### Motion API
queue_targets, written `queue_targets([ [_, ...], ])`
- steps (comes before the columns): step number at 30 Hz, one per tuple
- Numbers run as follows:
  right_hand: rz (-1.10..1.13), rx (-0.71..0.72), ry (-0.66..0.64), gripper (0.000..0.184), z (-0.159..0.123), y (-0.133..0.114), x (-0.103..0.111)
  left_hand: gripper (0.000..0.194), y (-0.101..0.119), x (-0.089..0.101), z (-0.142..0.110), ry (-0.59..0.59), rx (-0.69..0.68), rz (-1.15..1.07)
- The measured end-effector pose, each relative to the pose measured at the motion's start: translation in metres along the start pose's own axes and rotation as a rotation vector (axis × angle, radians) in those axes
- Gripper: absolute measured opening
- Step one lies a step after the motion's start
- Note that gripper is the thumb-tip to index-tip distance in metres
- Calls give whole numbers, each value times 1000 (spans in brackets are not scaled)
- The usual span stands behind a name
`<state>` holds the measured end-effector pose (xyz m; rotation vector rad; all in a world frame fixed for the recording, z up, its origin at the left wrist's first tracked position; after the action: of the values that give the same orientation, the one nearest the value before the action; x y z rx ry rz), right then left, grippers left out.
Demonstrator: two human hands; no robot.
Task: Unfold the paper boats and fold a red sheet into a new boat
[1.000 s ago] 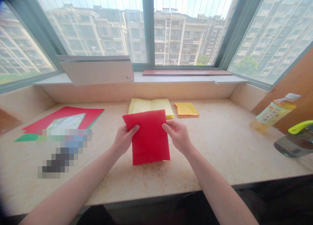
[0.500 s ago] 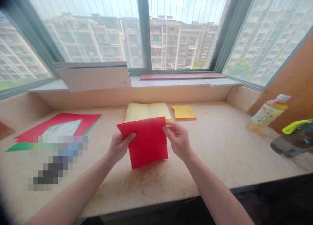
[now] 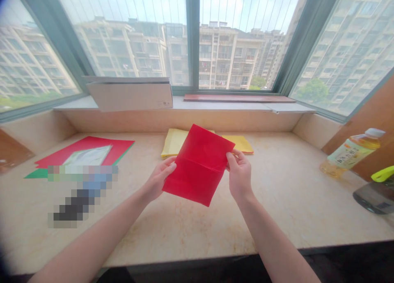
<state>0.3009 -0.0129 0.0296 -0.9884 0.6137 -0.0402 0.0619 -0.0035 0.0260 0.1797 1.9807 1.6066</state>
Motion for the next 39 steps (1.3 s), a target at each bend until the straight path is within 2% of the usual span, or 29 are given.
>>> queue_targets([
  [2, 24, -16, 40, 31, 2, 3, 2, 42, -1, 7, 2, -30, -4, -30],
  [4, 66, -25, 75, 33, 4, 4, 3, 44, 0, 11, 3, -118, -28, -60],
  [6, 117, -29, 107, 33, 5, 5, 3, 55, 1, 11, 3, -221, -61, -70],
  [8, 158, -35, 126, 33, 4, 8, 1, 67, 1, 8, 2, -263, -73, -36],
  [10, 175, -64, 109, 34, 1, 12, -2, 65, 0, 7, 4, -173, -69, 22],
  [13, 118, -170, 4, 33, -7, 21, -7, 51, -1, 13, 8, 93, -76, 29],
  [15, 32, -246, -92, 32, -11, 26, -9, 49, 2, 21, 11, 233, -111, -10],
  [18, -56, -304, -213, 31, -11, 28, -9, 50, 10, 38, 12, 348, -119, -5],
  [22, -104, -340, -387, 38, -7, 24, -11, 45, 16, 52, 11, 420, -44, 121],
  [26, -115, -311, -555, 39, -8, 22, -16, 43, 14, 45, 10, 364, -25, 230],
  [29, -132, -260, -590, 38, -8, 25, -15, 43, 11, 37, 10, 303, -49, 293],
  [31, -170, -246, -598, 38, -8, 29, -13, 44, 10, 38, 11, 322, -72, 353],
  [33, -200, -234, -613, 39, -6, 31, -11, 45, 10, 44, 13, 391, -108, 448],
  [35, -226, -234, -633, 39, -6, 31, -10, 40, 12, 53, 15, 514, -175, 569],
  [37, -262, -245, -662, 38, -7, 31, -11, 31, 16, 59, 14, 662, -307, 729],
  [38, -285, -250, -682, 38, -8, 32, -12, 29, 17, 59, 12, 700, -390, 838],
  [39, -316, -247, -706, 37, -10, 33, -12, 29, 18, 57, 11, 690, -471, 965],
])
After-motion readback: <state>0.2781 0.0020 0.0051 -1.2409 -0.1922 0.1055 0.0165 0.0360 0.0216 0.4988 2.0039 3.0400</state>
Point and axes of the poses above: each hand's wrist, its own z-axis towards the middle knuckle, its own x-axis out of the back of the hand, y = z × x, the point moved 3 cm from there along z, towards the middle knuckle, and after that the axes turned 15 degrees about x, right-handed, at the moved point
